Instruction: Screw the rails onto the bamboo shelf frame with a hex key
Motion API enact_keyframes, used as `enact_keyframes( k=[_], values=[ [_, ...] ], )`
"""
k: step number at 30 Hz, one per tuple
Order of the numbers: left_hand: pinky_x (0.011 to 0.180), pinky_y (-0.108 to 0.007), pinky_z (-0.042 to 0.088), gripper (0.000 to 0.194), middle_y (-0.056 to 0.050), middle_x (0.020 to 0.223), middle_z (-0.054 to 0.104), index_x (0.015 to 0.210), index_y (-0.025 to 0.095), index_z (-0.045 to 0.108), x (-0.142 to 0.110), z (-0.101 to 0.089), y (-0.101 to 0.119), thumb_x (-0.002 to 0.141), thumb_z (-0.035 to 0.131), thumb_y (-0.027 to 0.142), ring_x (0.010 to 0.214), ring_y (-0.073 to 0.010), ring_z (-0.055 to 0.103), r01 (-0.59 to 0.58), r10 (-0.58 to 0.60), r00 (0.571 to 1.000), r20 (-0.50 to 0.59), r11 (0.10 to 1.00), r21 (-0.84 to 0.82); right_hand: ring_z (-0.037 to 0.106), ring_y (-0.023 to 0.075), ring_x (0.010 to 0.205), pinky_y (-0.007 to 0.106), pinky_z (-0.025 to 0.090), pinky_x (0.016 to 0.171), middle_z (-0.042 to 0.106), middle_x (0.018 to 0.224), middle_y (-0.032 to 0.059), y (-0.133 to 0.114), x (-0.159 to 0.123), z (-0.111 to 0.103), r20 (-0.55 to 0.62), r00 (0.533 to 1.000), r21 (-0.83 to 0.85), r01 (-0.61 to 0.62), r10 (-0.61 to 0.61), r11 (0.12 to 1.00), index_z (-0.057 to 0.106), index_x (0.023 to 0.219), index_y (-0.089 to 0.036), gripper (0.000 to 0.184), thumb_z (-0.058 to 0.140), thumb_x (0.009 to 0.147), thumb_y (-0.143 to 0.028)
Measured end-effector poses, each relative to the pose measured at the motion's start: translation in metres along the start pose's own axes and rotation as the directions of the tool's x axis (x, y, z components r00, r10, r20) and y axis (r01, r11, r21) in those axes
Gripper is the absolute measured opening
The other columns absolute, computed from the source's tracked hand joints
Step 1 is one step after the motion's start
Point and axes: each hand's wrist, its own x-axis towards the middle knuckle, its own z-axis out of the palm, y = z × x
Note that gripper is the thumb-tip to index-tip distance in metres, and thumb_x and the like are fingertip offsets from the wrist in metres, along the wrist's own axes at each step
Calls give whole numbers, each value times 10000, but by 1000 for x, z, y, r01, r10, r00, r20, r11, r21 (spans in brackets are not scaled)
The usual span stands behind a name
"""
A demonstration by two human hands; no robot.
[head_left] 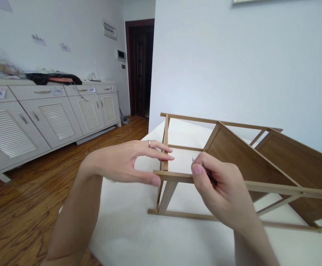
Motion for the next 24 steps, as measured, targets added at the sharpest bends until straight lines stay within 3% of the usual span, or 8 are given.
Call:
enact_keyframes(
  k=[2, 3, 4, 7, 9, 11, 15, 24],
  values=[
    [1192, -349, 425, 525, -53, 1515, 606, 1399, 268, 660, 26, -4, -15, 1078, 372, 567, 1377, -225, 582, 59, -59, 995, -80, 998, 5, 298, 47, 458, 172, 267, 442, 312, 553, -106, 0, 0, 0, 4, 1000, 3, -7, 6, 1000, 390, 703, -232, 299, 458, 990, -186],
    [1196, -350, 421, 535, -55, 1530, 592, 1416, 252, 643, 44, -8, -25, 1089, 335, 542, 1381, -227, 575, 158, -147, 975, -165, 985, 61, 300, 47, 460, 174, 269, 446, 313, 554, -105, 1, 0, 0, 3, 1000, 4, -9, 9, 1000, 386, 701, -233, 299, 452, 988, -183],
    [1211, -354, 405, 521, -51, 1542, 579, 1452, 254, 606, 64, -12, -37, 1065, 414, 544, 1404, -239, 552, 308, -263, 924, -278, 942, 133, 300, 48, 462, 175, 270, 448, 311, 556, -103, 0, 0, 0, 1, 1000, 7, -10, 10, 1000, 382, 699, -233, 299, 446, 987, -182],
    [1278, -482, 292, 650, -178, 1656, 394, 1547, 148, 466, 125, -25, -75, 1004, 591, 484, 1554, -350, 329, 519, -421, 802, -423, 842, 147, 301, 51, 469, 181, 274, 455, 307, 565, -99, 0, 1, 1, 1, 1000, 24, -18, 18, 1000, 374, 694, -235, 299, 437, 980, -177],
    [1183, -549, 421, 583, -194, 1564, 491, 1475, 157, 531, 153, -27, -96, 990, 644, 460, 1445, -360, 478, 608, -514, 749, -419, 783, 128, 299, 52, 471, 184, 273, 456, 305, 572, -98, 0, 0, 1, 6, 1000, 37, -24, 23, 999, 364, 694, -237, 296, 434, 975, -174],
    [1042, -533, 545, 446, -135, 1426, 597, 1379, 179, 593, 167, -25, -112, 1000, 656, 406, 1251, -295, 623, 651, -564, 722, -401, 750, 118, 289, 52, 468, 187, 267, 452, 297, 573, -99, 0, 0, 1, 11, 1000, 51, -26, 25, 998, 353, 695, -239, 292, 435, 967, -170],
    [952, -462, 594, 363, -109, 1328, 644, 1312, 182, 627, 168, -18, -127, 1009, 650, 380, 1130, -249, 668, 677, -602, 706, -373, 729, 106, 271, 52, 469, 185, 257, 451, 284, 572, -101, -1, 1, 0, 19, 1000, 76, -21, 19, 997, 345, 698, -239, 278, 436, 946, -153],
    [955, -460, 593, 364, -92, 1324, 648, 1288, 174, 645, 165, -23, -138, 1002, 655, 399, 1139, -272, 665, 629, -558, 750, -355, 768, 122, 276, 50, 466, 188, 253, 456, 292, 563, -101, -1, 3, 0, 27, 999, 98, -44, 41, 994, 352, 693, -235, 265, 450, 923, -146]
  ],
)
